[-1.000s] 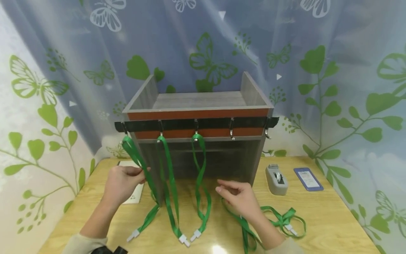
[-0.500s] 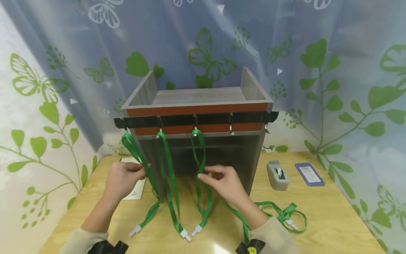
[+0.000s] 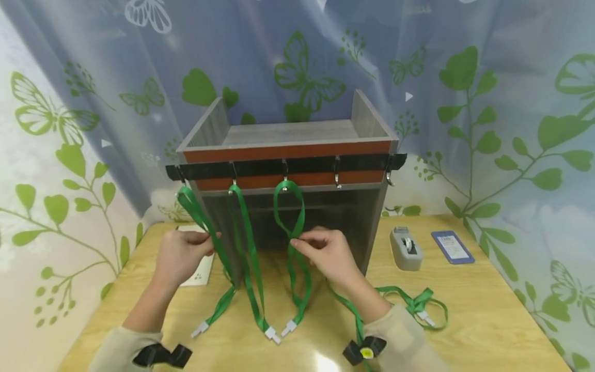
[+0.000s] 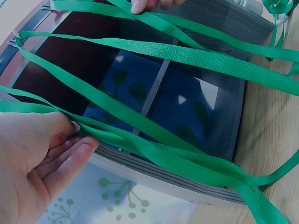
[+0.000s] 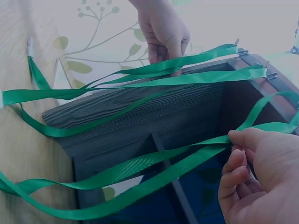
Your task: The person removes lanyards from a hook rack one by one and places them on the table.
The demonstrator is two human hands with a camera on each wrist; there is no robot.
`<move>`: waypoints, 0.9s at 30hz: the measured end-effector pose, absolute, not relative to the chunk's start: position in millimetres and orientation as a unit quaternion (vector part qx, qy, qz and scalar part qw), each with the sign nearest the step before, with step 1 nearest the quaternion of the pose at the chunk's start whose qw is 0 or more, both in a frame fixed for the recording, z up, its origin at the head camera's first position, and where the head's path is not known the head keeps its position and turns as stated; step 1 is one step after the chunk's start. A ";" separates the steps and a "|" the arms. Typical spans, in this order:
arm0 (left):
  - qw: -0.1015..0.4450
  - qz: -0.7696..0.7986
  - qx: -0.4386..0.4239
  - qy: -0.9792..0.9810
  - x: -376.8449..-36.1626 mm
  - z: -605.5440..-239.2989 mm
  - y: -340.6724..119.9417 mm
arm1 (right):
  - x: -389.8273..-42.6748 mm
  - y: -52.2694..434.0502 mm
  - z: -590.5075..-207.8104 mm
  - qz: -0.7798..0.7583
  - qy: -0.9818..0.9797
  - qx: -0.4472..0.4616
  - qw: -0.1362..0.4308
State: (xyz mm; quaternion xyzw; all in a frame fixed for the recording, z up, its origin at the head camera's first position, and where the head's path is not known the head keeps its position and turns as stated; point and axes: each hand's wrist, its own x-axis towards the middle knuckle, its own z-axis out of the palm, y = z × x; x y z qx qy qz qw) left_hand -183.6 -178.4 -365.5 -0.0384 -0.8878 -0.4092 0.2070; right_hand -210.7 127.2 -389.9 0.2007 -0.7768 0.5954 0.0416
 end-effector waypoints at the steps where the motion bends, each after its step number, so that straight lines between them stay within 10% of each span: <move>1: 0.207 -0.410 -0.037 -0.887 -183.6 -364.8 -178.5 | -211.3 127.2 -387.4 0.596 -0.776 0.203 0.044; 27: 0.191 -0.435 -0.025 -0.879 -184.7 -367.4 -179.4 | -187.3 116.8 -277.8 0.667 -0.673 0.267 0.176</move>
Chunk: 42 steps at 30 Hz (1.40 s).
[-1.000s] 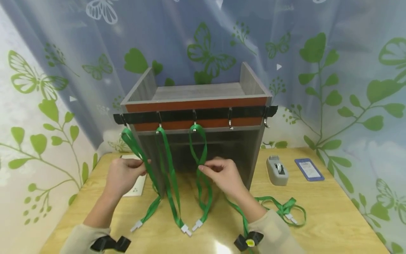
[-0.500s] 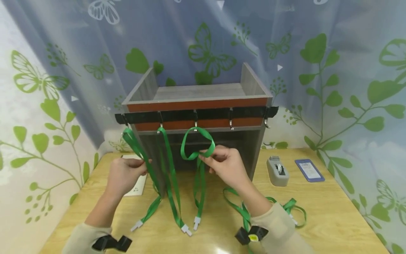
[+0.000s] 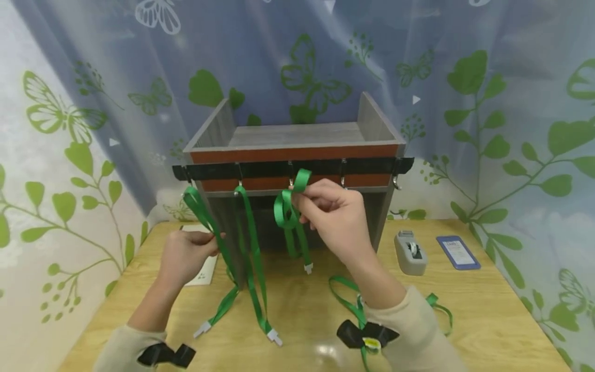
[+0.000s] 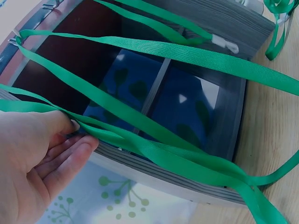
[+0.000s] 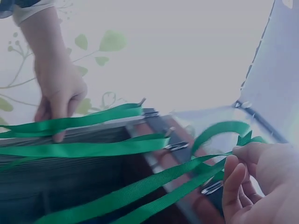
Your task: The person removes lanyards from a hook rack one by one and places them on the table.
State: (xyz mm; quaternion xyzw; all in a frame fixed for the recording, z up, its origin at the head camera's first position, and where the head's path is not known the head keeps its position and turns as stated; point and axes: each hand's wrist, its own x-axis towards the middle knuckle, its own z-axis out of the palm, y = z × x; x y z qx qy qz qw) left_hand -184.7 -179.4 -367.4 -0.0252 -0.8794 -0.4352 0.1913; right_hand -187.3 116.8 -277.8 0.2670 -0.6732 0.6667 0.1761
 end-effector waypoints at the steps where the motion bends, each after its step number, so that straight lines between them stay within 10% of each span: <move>1: 0.192 -0.435 -0.027 -0.879 -185.0 -367.4 -179.1 | -186.6 116.6 -273.5 0.670 -0.665 0.276 0.183; 17: 0.182 -0.431 -0.026 -0.883 -184.9 -367.0 -178.8 | -170.1 122.5 -250.7 0.704 -0.602 0.325 0.190; 42: 0.210 -0.438 -0.035 -0.874 -184.9 -367.8 -178.3 | -158.6 137.6 -318.5 0.679 -0.679 0.274 0.051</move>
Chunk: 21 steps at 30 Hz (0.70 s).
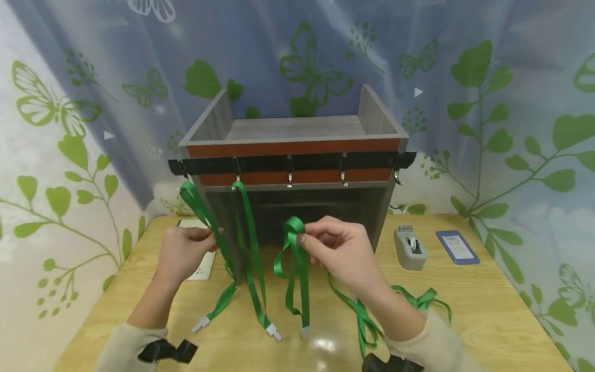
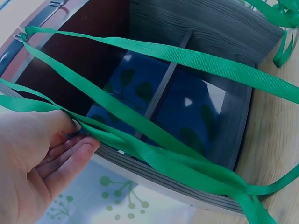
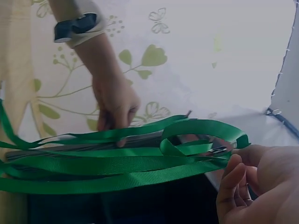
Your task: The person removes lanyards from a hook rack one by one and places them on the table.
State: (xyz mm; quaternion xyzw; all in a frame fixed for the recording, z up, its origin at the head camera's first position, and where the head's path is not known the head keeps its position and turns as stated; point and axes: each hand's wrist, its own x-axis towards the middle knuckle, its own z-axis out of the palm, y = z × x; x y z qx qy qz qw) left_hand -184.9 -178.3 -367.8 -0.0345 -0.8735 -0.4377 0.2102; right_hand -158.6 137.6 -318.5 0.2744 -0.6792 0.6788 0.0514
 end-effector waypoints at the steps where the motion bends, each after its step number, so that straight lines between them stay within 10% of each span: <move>1: 0.212 -0.437 -0.035 -0.873 -184.9 -367.9 -178.3 | -158.4 138.7 -322.9 0.677 -0.682 0.274 0.042; 21: 0.209 -0.433 -0.012 -0.877 -182.0 -368.9 -175.9 | -152.6 155.8 -399.3 0.681 -0.710 0.150 -0.102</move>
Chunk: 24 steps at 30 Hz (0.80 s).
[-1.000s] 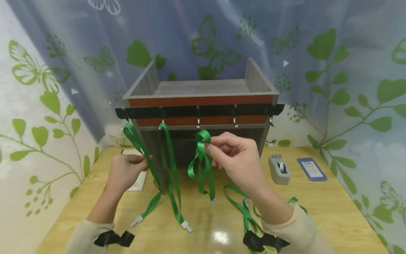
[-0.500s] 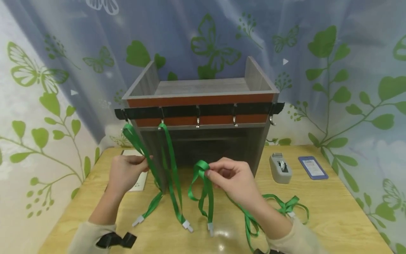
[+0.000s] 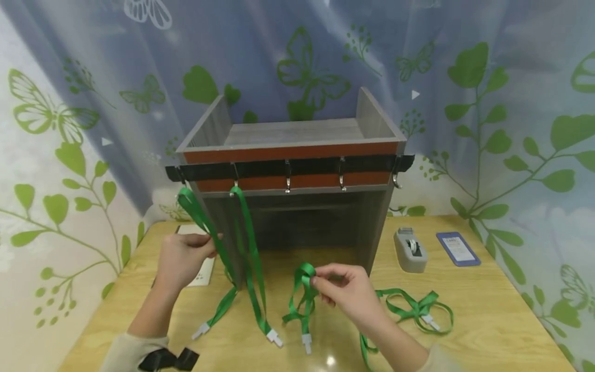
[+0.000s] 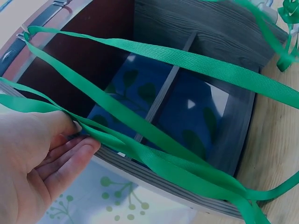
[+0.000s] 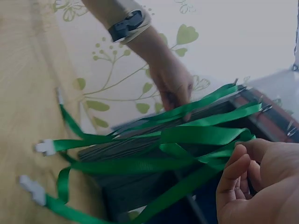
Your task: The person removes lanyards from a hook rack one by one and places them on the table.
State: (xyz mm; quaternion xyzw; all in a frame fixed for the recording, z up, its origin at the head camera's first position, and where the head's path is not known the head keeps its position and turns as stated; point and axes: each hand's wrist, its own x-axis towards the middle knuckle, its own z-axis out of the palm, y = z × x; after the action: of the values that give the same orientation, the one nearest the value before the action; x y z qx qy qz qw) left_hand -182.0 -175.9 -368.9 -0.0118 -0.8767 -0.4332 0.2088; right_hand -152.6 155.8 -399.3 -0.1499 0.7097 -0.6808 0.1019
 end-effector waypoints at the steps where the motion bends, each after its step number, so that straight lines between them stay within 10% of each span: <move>1: 0.208 -0.434 -0.011 -0.877 -181.7 -368.8 -175.9 | -152.1 156.6 -403.2 -0.678 0.713 -0.141 0.110; 24: 0.206 -0.443 -0.008 -0.873 -181.3 -368.2 -175.8 | -160.6 173.6 -466.5 -0.641 0.749 -0.045 0.163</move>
State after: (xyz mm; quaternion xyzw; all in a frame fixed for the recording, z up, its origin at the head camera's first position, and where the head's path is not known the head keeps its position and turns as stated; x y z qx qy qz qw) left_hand -181.3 -175.8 -368.2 -0.0081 -0.8728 -0.4426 0.2056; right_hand -160.6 173.6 -466.5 -0.0449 0.7488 -0.6409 0.1630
